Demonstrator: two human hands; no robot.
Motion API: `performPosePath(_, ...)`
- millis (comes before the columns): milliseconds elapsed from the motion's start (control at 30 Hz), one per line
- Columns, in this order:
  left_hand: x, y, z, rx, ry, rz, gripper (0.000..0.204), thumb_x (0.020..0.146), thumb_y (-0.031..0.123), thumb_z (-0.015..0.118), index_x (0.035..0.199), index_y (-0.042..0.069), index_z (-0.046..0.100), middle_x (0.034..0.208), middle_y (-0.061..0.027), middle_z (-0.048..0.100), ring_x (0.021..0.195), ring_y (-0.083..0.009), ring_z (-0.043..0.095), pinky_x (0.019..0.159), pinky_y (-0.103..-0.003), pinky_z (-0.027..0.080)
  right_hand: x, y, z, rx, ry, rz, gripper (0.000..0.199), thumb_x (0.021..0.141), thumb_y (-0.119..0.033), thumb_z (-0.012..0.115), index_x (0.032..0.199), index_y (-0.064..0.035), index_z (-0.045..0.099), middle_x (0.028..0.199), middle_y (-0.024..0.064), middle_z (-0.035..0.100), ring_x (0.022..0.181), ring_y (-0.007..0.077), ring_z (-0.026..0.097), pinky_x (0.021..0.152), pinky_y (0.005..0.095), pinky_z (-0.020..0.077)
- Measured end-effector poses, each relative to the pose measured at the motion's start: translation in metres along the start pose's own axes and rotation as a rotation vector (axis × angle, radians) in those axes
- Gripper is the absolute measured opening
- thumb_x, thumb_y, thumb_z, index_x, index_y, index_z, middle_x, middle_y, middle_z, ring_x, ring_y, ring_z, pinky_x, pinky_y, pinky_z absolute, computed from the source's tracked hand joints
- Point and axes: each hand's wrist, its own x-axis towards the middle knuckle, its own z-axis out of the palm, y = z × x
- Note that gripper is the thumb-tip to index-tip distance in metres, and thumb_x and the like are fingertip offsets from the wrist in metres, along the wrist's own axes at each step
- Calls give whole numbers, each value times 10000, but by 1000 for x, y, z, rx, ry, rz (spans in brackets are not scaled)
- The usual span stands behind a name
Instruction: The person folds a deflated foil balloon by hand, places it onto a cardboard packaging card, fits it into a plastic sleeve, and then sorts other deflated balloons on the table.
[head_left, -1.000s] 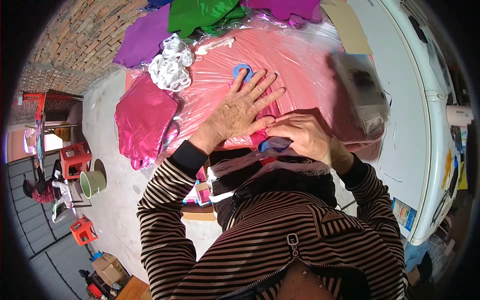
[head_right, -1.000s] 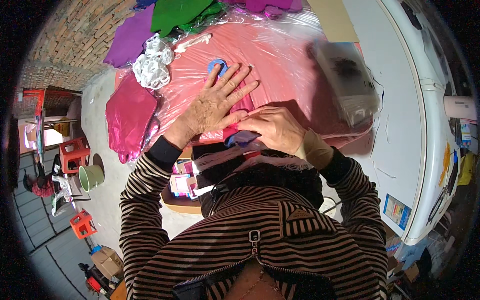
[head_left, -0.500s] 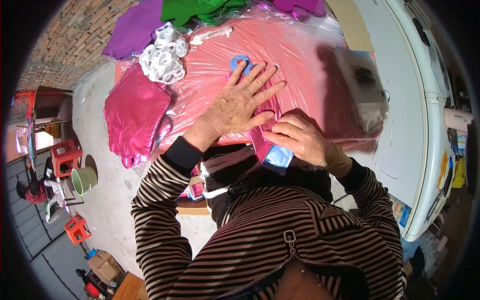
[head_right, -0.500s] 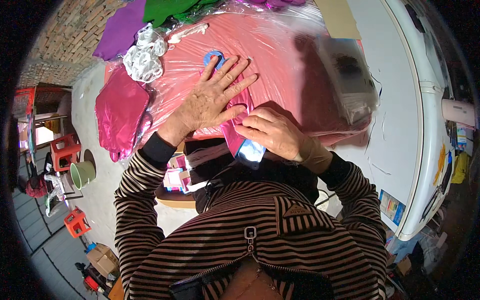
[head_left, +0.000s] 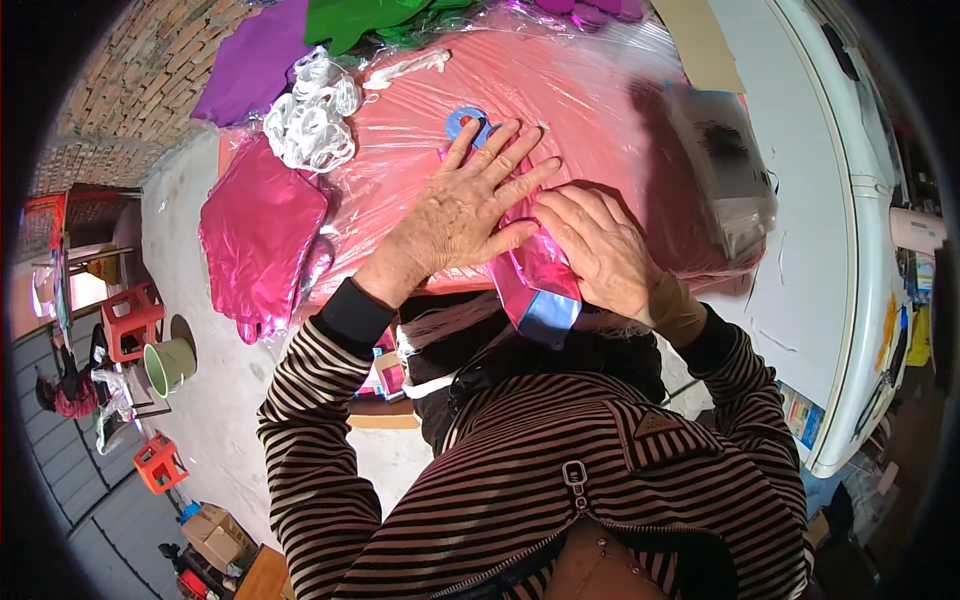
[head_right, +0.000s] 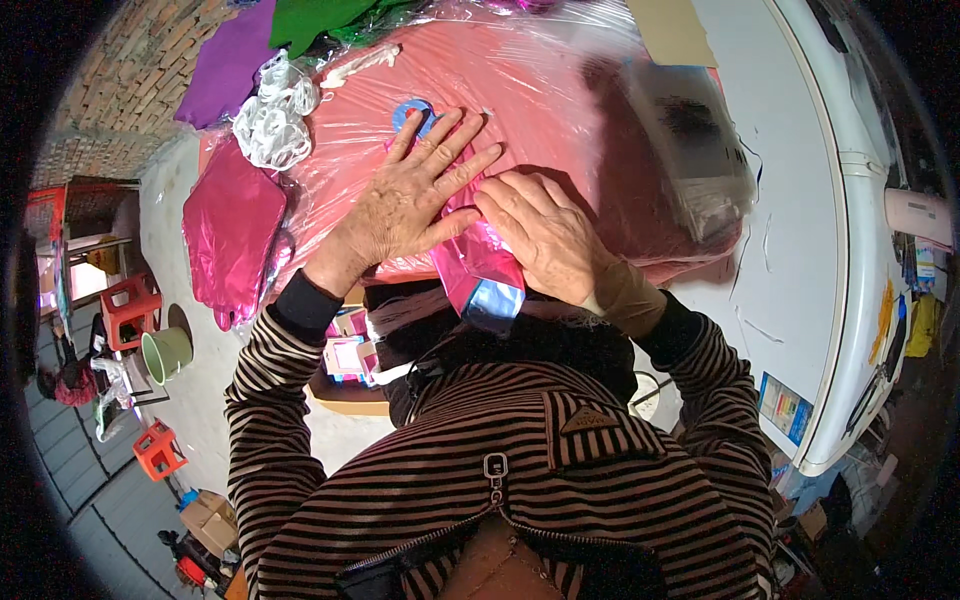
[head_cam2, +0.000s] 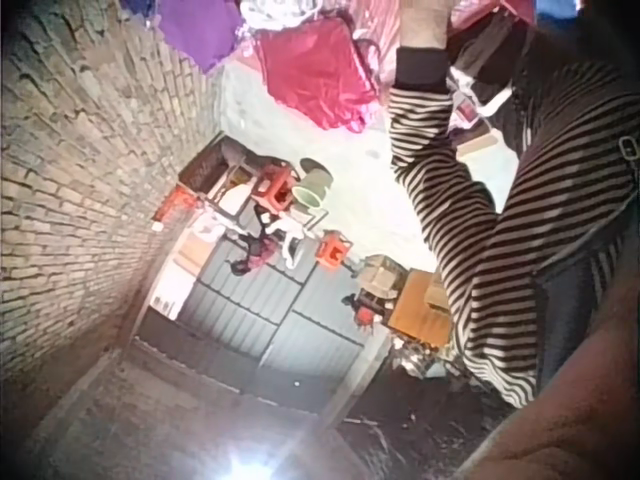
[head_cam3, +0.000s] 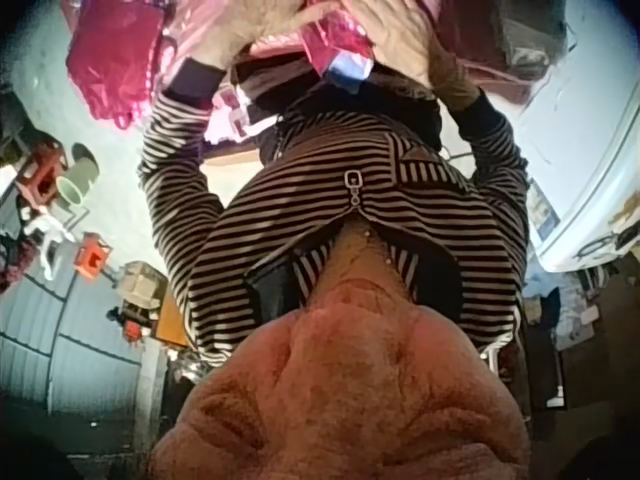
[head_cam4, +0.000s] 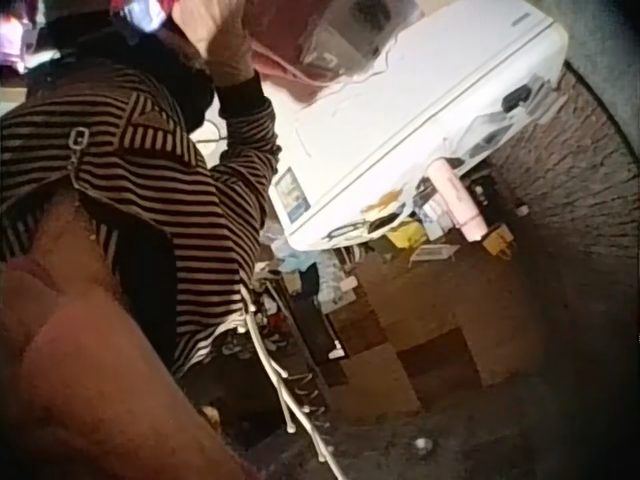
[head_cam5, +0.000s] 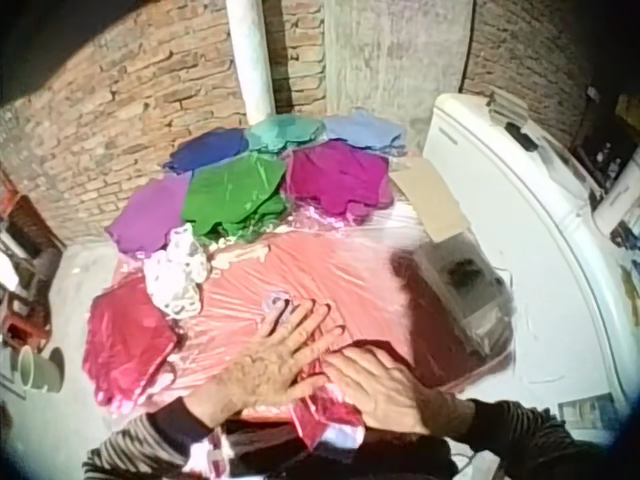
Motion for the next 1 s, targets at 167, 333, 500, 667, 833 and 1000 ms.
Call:
performPosePath(167,0,1,-1,-25,-1,1,756,993,490,579,1647,197,337,1712,-134,270,1582,-340,242,1287,-585,107,-10,1,2,14,5,-27,561,767,-25,713,1315,45,617,1337,176,602,1278,354,563,1087,454,471)
performPosePath(333,0,0,0,-19,-7,-5,754,989,478,590,1645,201,343,1709,-138,278,1579,-348,246,1286,-580,110,-27,-3,7,40,26,-68,462,817,-82,694,1254,59,646,1327,181,608,1243,346,581,1055,448,496)
performPosePath(500,1,0,-1,-5,-1,-5,716,994,496,571,1622,205,385,1702,-128,297,1566,-342,274,1291,-566,115,-38,-9,4,42,68,-95,442,799,-87,723,1214,50,663,1253,165,639,1198,343,606,1035,444,512)
performPosePath(667,1,0,-1,2,-7,-7,667,1017,440,553,1620,208,389,1701,-126,300,1563,-341,279,1291,-565,117,-48,-13,4,62,108,-123,406,812,-98,714,1195,32,679,1209,161,657,1184,343,611,1041,449,507)
performPosePath(833,1,1,1,43,6,1,609,1046,357,517,1622,210,388,1702,-120,300,1564,-334,276,1290,-564,113,-36,-11,-5,63,31,-198,386,848,-116,686,1214,4,683,1241,151,650,1205,325,608,1062,455,497)
performPosePath(1000,1,1,2,32,6,-3,595,1060,330,496,1631,210,377,1711,-109,286,1579,-321,252,1291,-566,100,-6,-5,-2,31,-9,-286,419,861,-115,664,1271,-35,686,1305,124,642,1261,295,598,1080,449,494)
